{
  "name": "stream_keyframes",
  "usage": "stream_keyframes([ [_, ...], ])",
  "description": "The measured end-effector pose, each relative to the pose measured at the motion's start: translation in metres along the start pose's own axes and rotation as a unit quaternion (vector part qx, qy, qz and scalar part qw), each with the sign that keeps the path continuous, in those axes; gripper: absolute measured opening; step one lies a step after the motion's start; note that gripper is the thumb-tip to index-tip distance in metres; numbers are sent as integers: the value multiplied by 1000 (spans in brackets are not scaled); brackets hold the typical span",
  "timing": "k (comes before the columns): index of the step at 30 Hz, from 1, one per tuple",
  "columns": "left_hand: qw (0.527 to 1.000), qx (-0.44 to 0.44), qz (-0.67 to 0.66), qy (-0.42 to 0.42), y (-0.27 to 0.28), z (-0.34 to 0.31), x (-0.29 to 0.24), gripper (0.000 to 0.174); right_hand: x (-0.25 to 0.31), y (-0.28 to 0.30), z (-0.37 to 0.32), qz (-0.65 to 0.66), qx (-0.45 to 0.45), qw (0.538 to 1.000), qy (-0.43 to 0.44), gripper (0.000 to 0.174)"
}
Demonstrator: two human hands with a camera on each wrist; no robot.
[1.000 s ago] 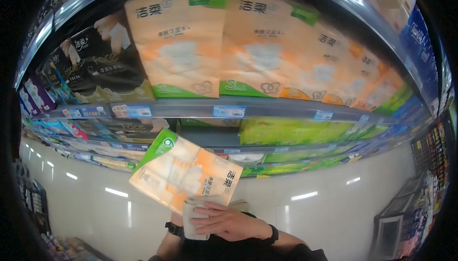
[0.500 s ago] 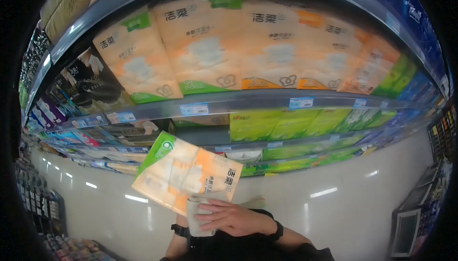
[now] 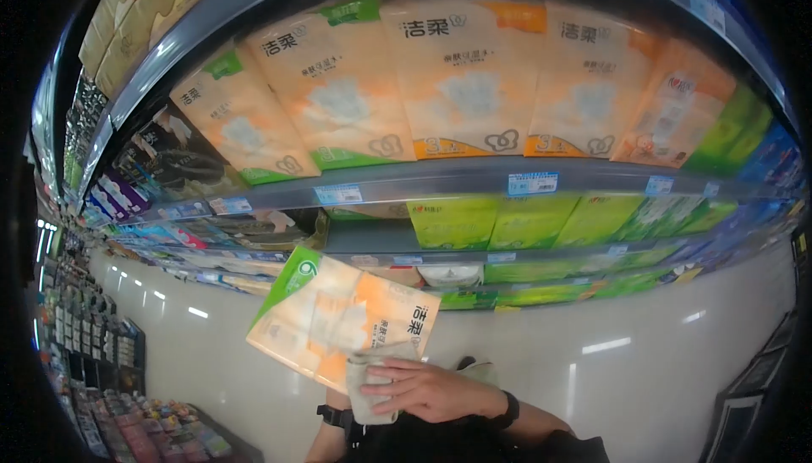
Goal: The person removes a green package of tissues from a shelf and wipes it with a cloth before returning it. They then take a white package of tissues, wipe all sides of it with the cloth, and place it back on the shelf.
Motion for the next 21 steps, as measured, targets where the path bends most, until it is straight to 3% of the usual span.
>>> stream_keyframes([
  [2,1000,-1,4,2,0,-1,-1,68,-18,9,-7,2,-24,1000,6,45],
  [4,1000,-1,7,6,1,-1,-4,68,-33,21,-11,-148,-143,971,-124,43],
  [5,1000,2,9,9,1,0,-6,68,-36,18,-9,-148,-148,970,-125,43],
  [7,1000,7,7,15,3,3,-9,68,-41,18,-4,-175,-289,910,-241,42],
  [8,1000,11,5,17,3,5,-12,68,-38,15,1,-180,-292,908,-240,42],
  [11,999,25,-12,28,8,11,-23,67,-28,-12,25,-91,-74,993,-35,45],
  [15,998,41,-36,41,12,30,-45,67,-28,-31,48,-48,-11,999,19,46],
  [17,997,46,-47,51,10,50,-60,67,-46,-20,52,-140,-108,979,-102,43],
  [18,996,47,-55,54,11,56,-67,67,-52,-23,56,-141,-106,979,-103,43],
  [20,994,53,-72,56,15,61,-78,67,-64,-24,65,-173,-296,898,-278,44],
  [21,994,55,-80,57,20,59,-83,67,-62,-27,77,-171,-304,897,-272,48],
])
Point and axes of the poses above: each hand's wrist, its own z-axis towards the middle knuckle, its own y-axis out of the back of the hand, x = y × z, the point moved 1 cm from there along z, towards the middle knuckle
